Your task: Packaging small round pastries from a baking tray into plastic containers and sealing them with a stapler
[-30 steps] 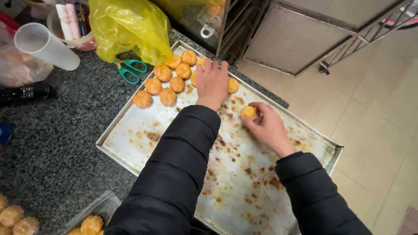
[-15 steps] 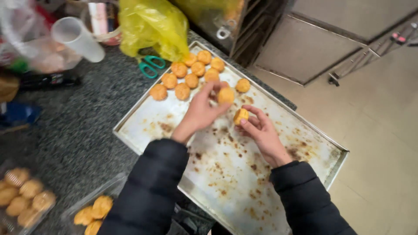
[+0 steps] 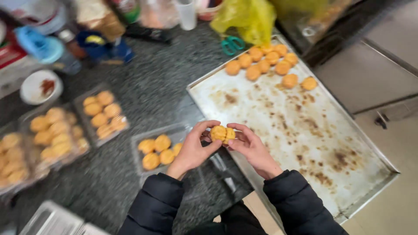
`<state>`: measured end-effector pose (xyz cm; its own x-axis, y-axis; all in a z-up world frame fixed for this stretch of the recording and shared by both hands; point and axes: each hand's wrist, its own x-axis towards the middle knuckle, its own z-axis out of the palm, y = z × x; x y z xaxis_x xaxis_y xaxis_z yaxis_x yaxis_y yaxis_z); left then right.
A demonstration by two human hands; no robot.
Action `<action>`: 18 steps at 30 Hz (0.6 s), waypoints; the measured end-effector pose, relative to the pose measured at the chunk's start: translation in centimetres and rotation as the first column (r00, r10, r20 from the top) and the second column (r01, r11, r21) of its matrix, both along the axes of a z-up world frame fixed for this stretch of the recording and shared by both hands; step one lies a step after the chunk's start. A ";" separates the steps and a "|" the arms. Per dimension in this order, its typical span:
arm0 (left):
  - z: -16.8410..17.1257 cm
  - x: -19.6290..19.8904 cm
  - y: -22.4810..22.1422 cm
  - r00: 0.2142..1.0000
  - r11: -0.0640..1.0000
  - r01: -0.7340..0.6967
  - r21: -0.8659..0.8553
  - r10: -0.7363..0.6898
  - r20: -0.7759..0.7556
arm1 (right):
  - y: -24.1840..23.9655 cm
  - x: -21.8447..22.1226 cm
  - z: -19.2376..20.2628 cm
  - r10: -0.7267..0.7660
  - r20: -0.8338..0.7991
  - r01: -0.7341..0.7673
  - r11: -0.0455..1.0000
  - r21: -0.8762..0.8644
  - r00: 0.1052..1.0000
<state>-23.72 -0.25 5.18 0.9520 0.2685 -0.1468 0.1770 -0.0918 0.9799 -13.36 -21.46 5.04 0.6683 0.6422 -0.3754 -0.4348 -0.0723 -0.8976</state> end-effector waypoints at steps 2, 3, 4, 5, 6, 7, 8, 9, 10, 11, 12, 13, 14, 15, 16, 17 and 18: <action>0.1 -2.5 0.9 0.999 0.999 -0.040 0.008 0.040 0.020 | 1.4 -1.9 0.6 0.041 0.005 -0.041 0.999 0.007 0.999; 0.2 -3.6 1.3 0.998 0.998 -0.057 0.016 0.057 0.040 | 2.0 -2.8 0.9 0.058 0.011 -0.058 0.998 0.013 0.998; -0.3 -4.8 1.8 0.997 0.997 -0.072 0.014 0.071 0.040 | 2.6 -3.6 0.6 0.073 0.011 -0.073 0.997 0.012 0.997; -0.8 -6.0 2.2 0.995 0.996 -0.086 -0.009 0.086 0.049 | 3.1 -4.3 0.4 0.079 -0.003 -0.079 0.997 0.016 0.997; -1.3 -7.1 2.5 0.993 0.994 -0.100 -0.033 0.101 0.058 | 3.6 -5.0 0.2 0.086 -0.017 -0.086 0.996 0.020 0.996; -1.1 -7.8 2.9 0.992 0.994 -0.108 -0.034 0.109 0.060 | 4.0 -5.7 0.2 0.094 -0.015 -0.094 0.995 0.019 0.995; -0.9 -8.5 3.3 0.991 0.992 -0.116 -0.043 0.118 0.065 | 4.5 -6.4 0.3 0.103 -0.002 -0.103 0.995 0.010 0.995; -0.7 -9.1 3.6 0.990 0.991 -0.121 -0.053 0.125 0.070 | 4.9 -7.1 0.3 0.110 0.011 -0.110 0.994 0.001 0.994; -0.6 -9.6 4.0 0.989 0.990 -0.127 -0.053 0.131 0.072 | 5.2 -7.4 0.4 0.116 0.013 -0.116 0.993 0.001 0.993; -0.7 -10.1 4.4 0.988 0.990 -0.129 -0.050 0.133 0.082 | 5.5 -7.6 0.4 0.122 0.061 -0.121 0.992 -0.022 0.991; -0.7 -10.4 4.8 0.987 0.990 -0.131 -0.046 0.135 0.091 | 5.8 -7.7 0.4 0.129 0.109 -0.125 0.991 -0.046 0.986; -1.1 -10.4 5.3 0.986 0.990 -0.135 -0.047 0.139 0.092 | 6.2 -7.5 -0.1 0.133 0.110 -0.128 0.991 -0.047 0.985; -1.6 -10.3 5.8 0.987 0.991 -0.135 0.011 0.133 0.092 | 6.7 -7.3 -0.6 0.147 0.181 -0.138 0.988 -0.063 0.972; -2.1 -10.4 6.2 0.988 0.989 -0.135 0.066 0.129 0.087 | 6.9 -7.2 -1.1 0.163 0.246 -0.148 0.986 -0.081 0.955; -1.6 -10.3 6.3 0.988 0.988 -0.139 0.062 0.134 0.083 | 7.2 -6.8 -1.5 0.169 0.242 -0.152 0.985 -0.085 0.955; -0.9 -10.1 6.7 0.986 0.971 -0.149 0.189 0.131 0.104 | 7.8 -6.2 -1.9 0.200 0.298 -0.174 0.979 -0.110 0.933; -0.1 -9.8 7.1 0.984 0.936 -0.158 0.313 0.125 0.124 | 8.4 -5.6 -2.2 0.230 0.352 -0.194 0.972 -0.135 0.907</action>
